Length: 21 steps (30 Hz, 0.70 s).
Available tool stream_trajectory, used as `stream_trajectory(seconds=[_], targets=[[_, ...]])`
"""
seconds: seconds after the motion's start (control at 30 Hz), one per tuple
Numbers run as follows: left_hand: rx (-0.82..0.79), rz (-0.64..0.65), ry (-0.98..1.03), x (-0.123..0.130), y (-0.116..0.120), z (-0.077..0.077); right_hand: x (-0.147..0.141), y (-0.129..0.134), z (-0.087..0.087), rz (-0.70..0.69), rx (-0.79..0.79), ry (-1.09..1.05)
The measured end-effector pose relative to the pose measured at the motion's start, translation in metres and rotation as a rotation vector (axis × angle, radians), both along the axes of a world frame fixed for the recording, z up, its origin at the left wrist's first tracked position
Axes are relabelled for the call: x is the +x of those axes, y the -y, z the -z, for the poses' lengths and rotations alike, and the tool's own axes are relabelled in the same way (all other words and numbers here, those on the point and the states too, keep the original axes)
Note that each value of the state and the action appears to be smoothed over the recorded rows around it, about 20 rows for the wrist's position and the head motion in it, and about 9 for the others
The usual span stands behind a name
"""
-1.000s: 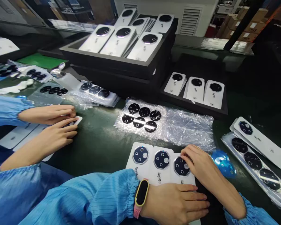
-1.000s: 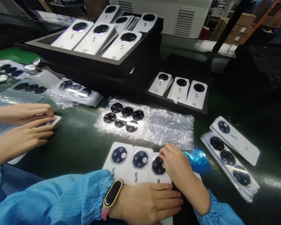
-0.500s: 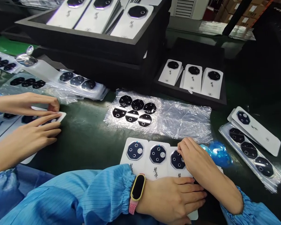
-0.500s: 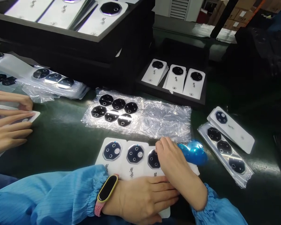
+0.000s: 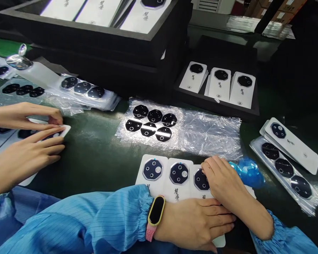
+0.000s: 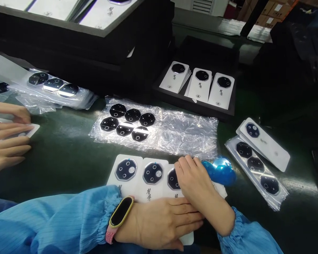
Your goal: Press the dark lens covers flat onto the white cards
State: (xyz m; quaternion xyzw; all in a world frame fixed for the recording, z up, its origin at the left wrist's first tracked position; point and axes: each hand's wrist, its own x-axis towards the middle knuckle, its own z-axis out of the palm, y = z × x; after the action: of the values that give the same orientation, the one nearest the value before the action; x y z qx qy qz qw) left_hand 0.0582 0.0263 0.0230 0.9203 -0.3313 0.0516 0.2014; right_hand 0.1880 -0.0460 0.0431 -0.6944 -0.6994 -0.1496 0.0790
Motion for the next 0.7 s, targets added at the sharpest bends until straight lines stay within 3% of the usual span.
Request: stream_trajectory(seconds=[0.43,0.7], targets=[[-0.030,0.012,-0.044,0.001,-0.001,-0.001,-0.005,0.008,-0.002,-0.026,-0.057,0.004],[-0.102,-0.025,-0.023,0.000,0.003,0.002,-0.017,0.038,-0.012,-0.123,-0.182,-0.064]])
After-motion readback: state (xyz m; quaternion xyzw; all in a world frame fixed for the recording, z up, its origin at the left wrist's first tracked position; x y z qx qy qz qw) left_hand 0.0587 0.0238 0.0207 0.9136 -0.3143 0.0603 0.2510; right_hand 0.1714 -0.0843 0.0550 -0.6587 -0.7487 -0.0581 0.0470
